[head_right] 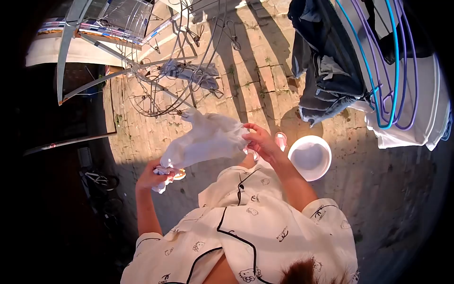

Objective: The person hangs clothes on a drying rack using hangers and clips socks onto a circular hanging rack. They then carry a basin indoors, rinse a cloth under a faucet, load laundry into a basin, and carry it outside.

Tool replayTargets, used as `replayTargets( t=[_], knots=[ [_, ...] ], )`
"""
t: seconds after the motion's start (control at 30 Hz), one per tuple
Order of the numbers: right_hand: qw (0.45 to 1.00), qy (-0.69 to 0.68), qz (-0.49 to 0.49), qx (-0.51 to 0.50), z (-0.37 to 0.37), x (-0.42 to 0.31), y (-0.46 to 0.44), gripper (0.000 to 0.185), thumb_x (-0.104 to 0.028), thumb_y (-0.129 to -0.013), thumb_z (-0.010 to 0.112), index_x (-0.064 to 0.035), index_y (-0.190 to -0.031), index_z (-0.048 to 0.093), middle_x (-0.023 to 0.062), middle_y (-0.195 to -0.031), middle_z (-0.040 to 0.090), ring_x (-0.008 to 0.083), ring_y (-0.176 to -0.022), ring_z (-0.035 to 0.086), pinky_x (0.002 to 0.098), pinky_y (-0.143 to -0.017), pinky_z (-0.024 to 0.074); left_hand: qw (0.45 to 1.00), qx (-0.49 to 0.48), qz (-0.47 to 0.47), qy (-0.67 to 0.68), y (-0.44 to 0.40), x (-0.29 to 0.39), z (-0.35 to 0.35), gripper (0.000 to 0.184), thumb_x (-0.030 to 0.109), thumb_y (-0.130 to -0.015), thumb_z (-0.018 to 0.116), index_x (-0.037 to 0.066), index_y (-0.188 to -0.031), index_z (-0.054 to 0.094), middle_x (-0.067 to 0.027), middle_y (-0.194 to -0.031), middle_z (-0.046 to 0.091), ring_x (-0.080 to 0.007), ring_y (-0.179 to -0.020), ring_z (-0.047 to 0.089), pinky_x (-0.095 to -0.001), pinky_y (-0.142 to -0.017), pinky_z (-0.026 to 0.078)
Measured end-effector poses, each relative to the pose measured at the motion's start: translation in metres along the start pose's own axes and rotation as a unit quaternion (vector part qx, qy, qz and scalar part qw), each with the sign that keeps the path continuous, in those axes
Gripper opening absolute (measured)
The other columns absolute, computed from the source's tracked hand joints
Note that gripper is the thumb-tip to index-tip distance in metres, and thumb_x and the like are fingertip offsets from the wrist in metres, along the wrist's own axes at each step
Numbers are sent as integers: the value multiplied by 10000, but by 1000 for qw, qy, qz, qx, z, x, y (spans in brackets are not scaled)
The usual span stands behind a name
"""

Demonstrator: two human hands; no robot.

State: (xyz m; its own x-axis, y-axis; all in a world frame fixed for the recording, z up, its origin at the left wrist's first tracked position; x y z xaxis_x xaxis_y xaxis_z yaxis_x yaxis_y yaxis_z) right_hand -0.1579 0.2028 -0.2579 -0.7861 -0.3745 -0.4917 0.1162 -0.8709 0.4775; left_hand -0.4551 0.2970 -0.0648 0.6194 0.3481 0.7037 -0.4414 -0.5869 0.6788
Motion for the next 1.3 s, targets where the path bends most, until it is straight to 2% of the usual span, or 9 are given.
replayTargets(
  t=[0.1,0.2,0.3,0.57,0.83,0.97,1.1,1.17,1.3],
  knots=[
    [837,499,-43,222,-13,33,-21,458,-181,-633,663,-48,-1033,483,98,-690,588,221,-703,592,338,-628,449,1000,1,6,-18,4,0,7,237,1,-666,646,4,-903,628,-50,-861,588,-113,-724,558,-255,-605,466],
    [767,595,-75,227,-29,75,-62,442,-212,-649,642,-47,-1031,493,118,-691,590,274,-742,592,360,-675,445,979,6,115,-166,-2,-13,13,294,3,-653,668,11,-939,602,-40,-849,585,-109,-696,558,-277,-618,482],
    [982,185,36,18,21,51,-63,388,-186,-767,599,-72,-1110,458,95,-953,568,216,-882,564,358,-745,450,990,-30,112,-76,-8,-20,15,254,5,-671,640,12,-922,597,-33,-842,565,-99,-689,548,-266,-607,475],
    [963,-165,112,-181,26,28,-50,483,-120,-811,588,-117,-1243,371,62,-1139,493,174,-1050,482,341,-877,397,997,-22,60,42,-10,-39,3,295,-21,-689,630,6,-977,574,-39,-906,565,-101,-727,557,-261,-598,476],
    [989,120,54,-62,28,60,-78,408,-134,-740,648,-88,-1106,472,75,-958,588,225,-868,578,403,-760,453,999,16,43,13,8,-50,-13,267,40,-706,658,9,-960,580,-35,-880,590,-101,-718,564,-256,-594,469],
    [751,633,-26,188,38,65,-93,314,-200,-681,671,-54,-925,538,123,-815,618,257,-771,607,384,-682,462,999,45,18,19,12,-43,-1,237,80,-713,670,4,-921,587,-25,-836,588,-102,-732,555,-244,-612,466],
    [818,516,5,254,36,76,-125,266,-139,-690,593,-41,-929,527,158,-878,605,296,-874,583,369,-731,444,972,32,139,-187,2,-50,9,186,103,-706,676,26,-860,605,-41,-832,560,-151,-805,536,-287,-676,445],
    [940,307,-39,143,27,94,-148,321,-107,-697,576,-37,-1005,520,153,-1005,571,267,-978,541,343,-777,422,996,44,-48,64,-7,-45,23,249,61,-653,689,57,-893,620,-50,-975,562,-194,-876,550,-301,-733,448],
    [946,278,-136,101,68,38,-103,335,-141,-805,554,-14,-1109,493,111,-1149,500,165,-1056,463,266,-836,370,927,1,131,-351,-19,-42,38,331,109,-624,669,107,-948,604,-72,-999,547,-271,-904,529,-330,-759,437]
  ],
)
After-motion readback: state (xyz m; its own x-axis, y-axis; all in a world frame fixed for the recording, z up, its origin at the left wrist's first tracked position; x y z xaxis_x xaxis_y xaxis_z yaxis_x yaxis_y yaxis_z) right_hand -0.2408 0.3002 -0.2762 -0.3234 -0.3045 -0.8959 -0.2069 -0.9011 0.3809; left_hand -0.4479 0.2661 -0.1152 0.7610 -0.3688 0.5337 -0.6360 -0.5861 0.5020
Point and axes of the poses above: each hand's wrist, its own y-axis away from the middle knuckle, its own z-axis out of the palm, x = y × z, the point moved 1 cm from there along -y, towards the middle knuckle
